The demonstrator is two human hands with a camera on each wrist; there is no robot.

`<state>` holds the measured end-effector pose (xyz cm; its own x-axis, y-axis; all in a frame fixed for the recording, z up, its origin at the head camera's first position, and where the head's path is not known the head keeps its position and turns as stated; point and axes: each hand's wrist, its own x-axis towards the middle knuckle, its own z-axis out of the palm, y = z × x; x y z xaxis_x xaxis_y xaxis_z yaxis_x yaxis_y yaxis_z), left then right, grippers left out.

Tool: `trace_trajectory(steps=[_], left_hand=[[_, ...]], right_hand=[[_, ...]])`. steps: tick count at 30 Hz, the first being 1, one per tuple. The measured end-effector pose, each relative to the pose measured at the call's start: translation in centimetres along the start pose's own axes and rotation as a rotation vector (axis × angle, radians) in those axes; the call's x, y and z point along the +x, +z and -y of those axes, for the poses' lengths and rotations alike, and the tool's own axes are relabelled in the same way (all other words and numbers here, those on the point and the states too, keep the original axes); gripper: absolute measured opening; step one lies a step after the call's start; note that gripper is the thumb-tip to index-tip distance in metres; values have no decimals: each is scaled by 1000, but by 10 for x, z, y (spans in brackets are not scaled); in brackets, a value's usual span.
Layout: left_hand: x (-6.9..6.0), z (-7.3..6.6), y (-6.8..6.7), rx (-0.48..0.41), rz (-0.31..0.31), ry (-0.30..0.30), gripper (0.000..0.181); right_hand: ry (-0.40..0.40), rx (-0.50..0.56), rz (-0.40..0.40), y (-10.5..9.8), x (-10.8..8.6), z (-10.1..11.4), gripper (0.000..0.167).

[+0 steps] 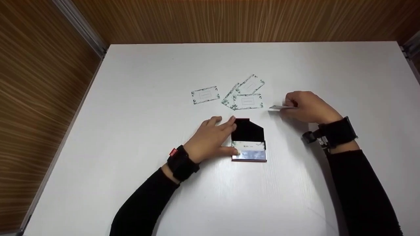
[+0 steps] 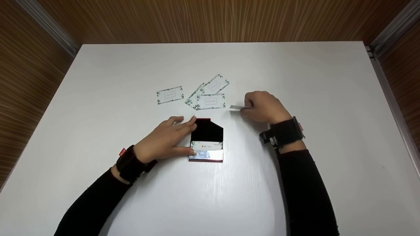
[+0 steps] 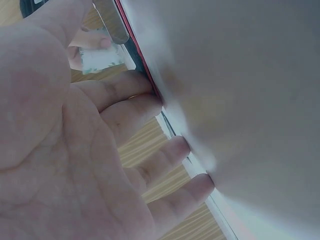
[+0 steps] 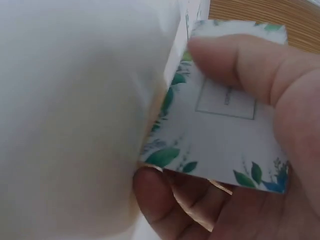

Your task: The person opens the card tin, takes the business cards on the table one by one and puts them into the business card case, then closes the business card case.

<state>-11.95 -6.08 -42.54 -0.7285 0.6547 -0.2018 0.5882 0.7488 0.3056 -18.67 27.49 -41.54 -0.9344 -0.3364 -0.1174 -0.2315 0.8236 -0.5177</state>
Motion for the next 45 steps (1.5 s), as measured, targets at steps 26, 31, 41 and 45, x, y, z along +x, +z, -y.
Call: trace_trajectory(steps=[26,31,41,45], left_hand=[[-2,1,2,-17,-13,4,87],[-1,1,2,-10,-12,7,87],[-1,0,1,-6,-13,5,86],[-1,0,0,-11,-11,1,87]], right_hand=[[-115,96,-40,1,3,9,56],[-134,81,-53,0,2,10,52],[-180,103,-58,3,3,10,30],[-201,93,-99,3,3,11,26]])
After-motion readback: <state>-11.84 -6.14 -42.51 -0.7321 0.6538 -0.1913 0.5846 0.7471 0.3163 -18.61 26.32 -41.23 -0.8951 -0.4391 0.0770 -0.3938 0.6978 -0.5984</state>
